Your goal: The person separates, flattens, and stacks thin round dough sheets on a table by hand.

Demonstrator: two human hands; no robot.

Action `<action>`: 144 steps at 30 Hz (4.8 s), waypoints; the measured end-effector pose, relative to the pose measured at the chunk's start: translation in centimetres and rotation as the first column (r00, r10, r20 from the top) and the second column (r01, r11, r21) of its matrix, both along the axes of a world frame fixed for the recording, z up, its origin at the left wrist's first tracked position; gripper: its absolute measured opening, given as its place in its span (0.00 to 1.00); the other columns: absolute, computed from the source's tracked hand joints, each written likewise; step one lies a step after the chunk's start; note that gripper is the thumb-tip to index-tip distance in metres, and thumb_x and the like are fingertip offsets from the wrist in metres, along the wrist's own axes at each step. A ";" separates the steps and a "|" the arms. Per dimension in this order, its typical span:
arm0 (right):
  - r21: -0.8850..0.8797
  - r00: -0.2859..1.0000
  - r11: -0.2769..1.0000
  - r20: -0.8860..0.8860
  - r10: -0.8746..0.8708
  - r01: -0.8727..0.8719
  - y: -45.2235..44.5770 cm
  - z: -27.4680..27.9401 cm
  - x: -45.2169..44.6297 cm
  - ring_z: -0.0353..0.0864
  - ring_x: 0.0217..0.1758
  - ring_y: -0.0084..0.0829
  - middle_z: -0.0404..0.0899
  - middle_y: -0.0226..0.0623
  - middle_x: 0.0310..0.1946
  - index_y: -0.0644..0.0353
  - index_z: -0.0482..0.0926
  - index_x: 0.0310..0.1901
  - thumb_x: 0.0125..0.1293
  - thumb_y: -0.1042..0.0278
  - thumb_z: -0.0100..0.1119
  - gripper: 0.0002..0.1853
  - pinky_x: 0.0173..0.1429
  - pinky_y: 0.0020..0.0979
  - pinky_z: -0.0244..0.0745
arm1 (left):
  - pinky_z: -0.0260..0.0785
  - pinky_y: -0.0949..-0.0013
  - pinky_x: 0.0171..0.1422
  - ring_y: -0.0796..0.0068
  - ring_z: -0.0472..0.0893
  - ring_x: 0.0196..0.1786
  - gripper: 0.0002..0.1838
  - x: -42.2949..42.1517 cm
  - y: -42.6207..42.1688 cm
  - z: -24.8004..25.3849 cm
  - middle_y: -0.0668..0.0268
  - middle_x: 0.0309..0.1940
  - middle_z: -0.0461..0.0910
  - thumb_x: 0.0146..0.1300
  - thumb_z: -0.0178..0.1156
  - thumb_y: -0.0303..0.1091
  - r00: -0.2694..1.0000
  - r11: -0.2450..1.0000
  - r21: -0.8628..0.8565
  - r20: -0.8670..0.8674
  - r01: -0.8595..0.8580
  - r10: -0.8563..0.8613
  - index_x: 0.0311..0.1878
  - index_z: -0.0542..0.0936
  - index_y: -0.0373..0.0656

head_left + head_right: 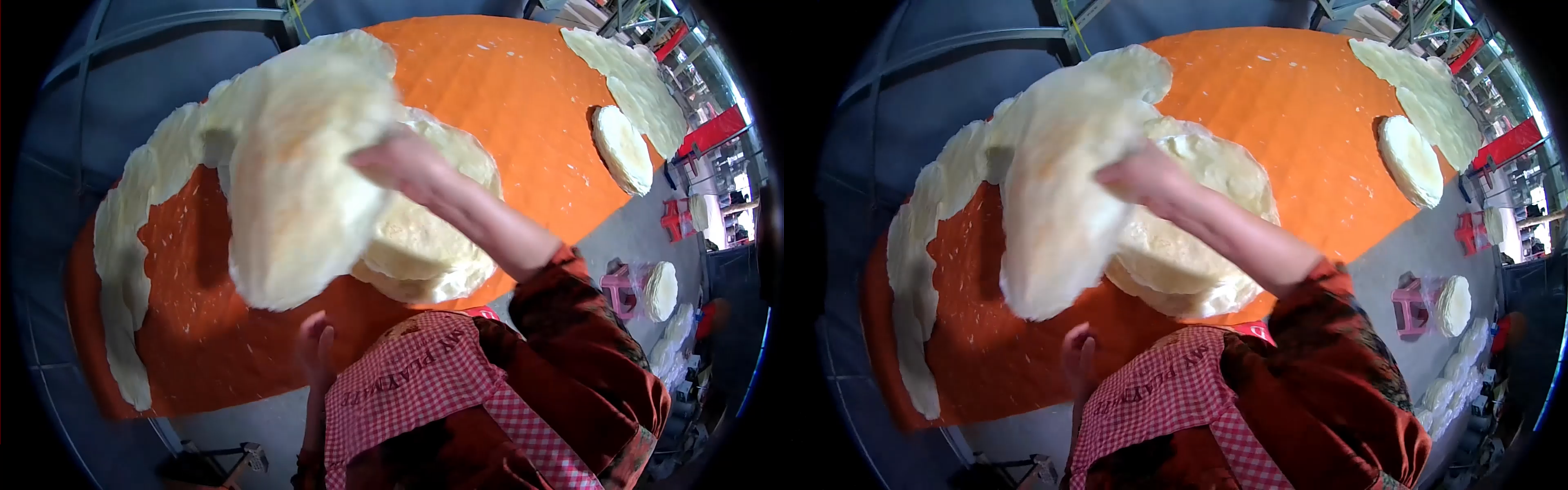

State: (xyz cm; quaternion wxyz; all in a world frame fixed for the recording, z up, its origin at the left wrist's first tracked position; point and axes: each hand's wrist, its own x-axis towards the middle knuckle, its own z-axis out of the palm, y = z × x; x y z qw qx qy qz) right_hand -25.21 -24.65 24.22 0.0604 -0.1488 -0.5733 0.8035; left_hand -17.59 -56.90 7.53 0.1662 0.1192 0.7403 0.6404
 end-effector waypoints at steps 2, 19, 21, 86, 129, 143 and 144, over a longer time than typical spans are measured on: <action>-0.090 0.985 0.981 0.013 -0.174 0.174 2.4 -2.7 6.3 0.82 0.43 0.35 0.80 0.43 0.42 0.70 0.72 0.54 0.54 0.78 0.64 0.24 0.48 0.33 0.79 | 0.69 0.60 0.60 0.57 0.76 0.56 0.23 0.4 3.3 0.4 0.51 0.57 0.72 0.68 0.50 0.37 0.944 0.891 0.454 0.293 0.004 -0.153 0.63 0.66 0.38; 0.917 0.980 0.382 -0.170 0.107 0.117 5.0 -16.1 22.0 0.81 0.45 0.43 0.81 0.42 0.42 0.59 0.80 0.42 0.56 0.60 0.65 0.15 0.48 0.38 0.77 | 0.72 0.59 0.59 0.60 0.75 0.56 0.21 1.2 13.6 -5.6 0.57 0.54 0.71 0.67 0.56 0.36 0.818 0.908 0.345 0.575 -0.237 -0.004 0.59 0.65 0.42; 0.934 0.955 0.355 -0.134 0.263 0.033 3.4 -16.8 20.0 0.75 0.55 0.45 0.76 0.44 0.52 0.61 0.76 0.51 0.57 0.54 0.64 0.24 0.56 0.39 0.73 | 0.69 0.57 0.62 0.59 0.73 0.59 0.21 0.8 13.7 -6.2 0.56 0.56 0.71 0.68 0.55 0.39 0.779 0.877 0.410 0.624 -0.250 -0.070 0.59 0.65 0.42; 0.974 0.986 -0.222 -0.013 0.163 0.049 -0.2 -17.6 13.8 0.77 0.40 0.36 0.76 0.33 0.33 0.56 0.77 0.28 0.52 0.63 0.57 0.07 0.40 0.39 0.75 | 0.80 0.55 0.46 0.60 0.79 0.46 0.15 -0.3 18.0 -7.0 0.55 0.49 0.72 0.66 0.47 0.26 0.703 0.890 0.344 0.710 -0.299 -0.038 0.56 0.64 0.40; 0.986 0.993 0.125 0.100 0.067 -0.107 2.1 -19.8 13.9 0.81 0.34 0.44 0.83 0.41 0.33 0.54 0.83 0.44 0.56 0.66 0.59 0.14 0.37 0.39 0.77 | 0.68 0.50 0.61 0.55 0.72 0.62 0.29 -1.8 14.0 -5.6 0.55 0.64 0.67 0.74 0.42 0.52 0.692 0.838 0.438 0.714 -0.327 -0.104 0.68 0.58 0.42; 0.975 0.996 0.201 0.088 0.020 -0.090 2.4 -20.4 13.9 0.81 0.34 0.48 0.82 0.44 0.31 0.53 0.84 0.39 0.57 0.64 0.57 0.11 0.39 0.43 0.77 | 0.76 0.60 0.49 0.65 0.78 0.48 0.27 -0.7 14.0 -4.8 0.61 0.49 0.73 0.58 0.49 0.17 0.766 0.776 0.573 0.613 -0.262 -0.194 0.62 0.61 0.44; 0.975 0.996 0.205 0.088 0.018 -0.089 2.4 -20.4 13.9 0.81 0.34 0.48 0.82 0.44 0.31 0.53 0.84 0.39 0.57 0.63 0.57 0.11 0.39 0.44 0.76 | 0.76 0.60 0.49 0.65 0.78 0.48 0.29 -0.4 14.0 -4.7 0.61 0.49 0.73 0.57 0.49 0.16 0.764 0.775 0.575 0.614 -0.263 -0.197 0.63 0.61 0.45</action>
